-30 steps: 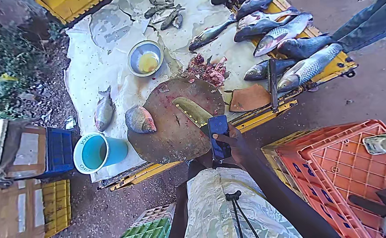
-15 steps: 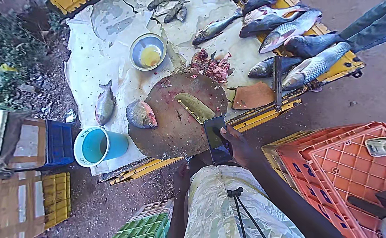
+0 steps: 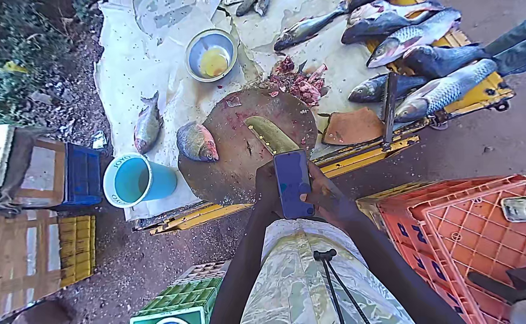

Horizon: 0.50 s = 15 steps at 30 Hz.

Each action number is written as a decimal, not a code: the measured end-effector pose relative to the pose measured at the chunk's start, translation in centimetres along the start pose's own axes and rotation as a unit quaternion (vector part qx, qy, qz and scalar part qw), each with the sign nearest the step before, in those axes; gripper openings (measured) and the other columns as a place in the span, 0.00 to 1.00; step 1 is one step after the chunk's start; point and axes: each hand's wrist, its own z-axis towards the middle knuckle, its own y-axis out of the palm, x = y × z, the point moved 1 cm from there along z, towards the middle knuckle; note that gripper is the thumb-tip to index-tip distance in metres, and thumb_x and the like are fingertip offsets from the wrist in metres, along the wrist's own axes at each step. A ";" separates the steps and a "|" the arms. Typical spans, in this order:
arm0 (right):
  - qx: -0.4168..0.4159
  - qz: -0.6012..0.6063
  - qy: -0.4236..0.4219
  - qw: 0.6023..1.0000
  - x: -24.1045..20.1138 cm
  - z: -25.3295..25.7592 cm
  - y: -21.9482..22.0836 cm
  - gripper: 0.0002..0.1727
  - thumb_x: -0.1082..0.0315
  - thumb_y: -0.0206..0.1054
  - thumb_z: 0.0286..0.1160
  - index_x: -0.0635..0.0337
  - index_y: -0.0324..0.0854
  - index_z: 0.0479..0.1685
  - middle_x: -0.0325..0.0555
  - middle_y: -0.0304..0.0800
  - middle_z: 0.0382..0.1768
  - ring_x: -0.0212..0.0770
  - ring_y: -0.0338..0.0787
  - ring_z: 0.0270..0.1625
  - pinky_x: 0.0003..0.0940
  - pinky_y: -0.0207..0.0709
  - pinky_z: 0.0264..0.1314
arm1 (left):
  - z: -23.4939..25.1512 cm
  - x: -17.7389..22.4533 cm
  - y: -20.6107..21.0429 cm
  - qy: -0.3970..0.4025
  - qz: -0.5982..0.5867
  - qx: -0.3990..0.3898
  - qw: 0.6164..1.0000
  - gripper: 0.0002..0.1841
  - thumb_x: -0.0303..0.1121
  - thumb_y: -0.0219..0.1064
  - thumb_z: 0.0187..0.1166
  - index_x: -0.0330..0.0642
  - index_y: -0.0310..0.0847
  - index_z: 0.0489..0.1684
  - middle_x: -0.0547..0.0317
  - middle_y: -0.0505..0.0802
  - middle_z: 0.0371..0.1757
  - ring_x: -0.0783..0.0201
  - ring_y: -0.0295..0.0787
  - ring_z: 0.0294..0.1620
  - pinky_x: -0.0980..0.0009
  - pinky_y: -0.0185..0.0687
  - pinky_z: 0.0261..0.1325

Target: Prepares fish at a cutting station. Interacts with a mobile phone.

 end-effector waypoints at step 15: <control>0.041 -0.022 0.025 0.999 0.5 -0.2 -0.1 0.57 0.74 0.69 0.70 0.29 0.36 0.98 0.52 0.79 0.75 0.54 0.92 0.59 0.48 0.94 0.40 | 0.6 0.0 0.6 -0.027 0.082 0.066 0.994 0.08 0.32 0.66 0.85 0.45 0.90 0.51 0.57 0.95 0.36 0.65 0.89 0.32 0.61 0.86 0.37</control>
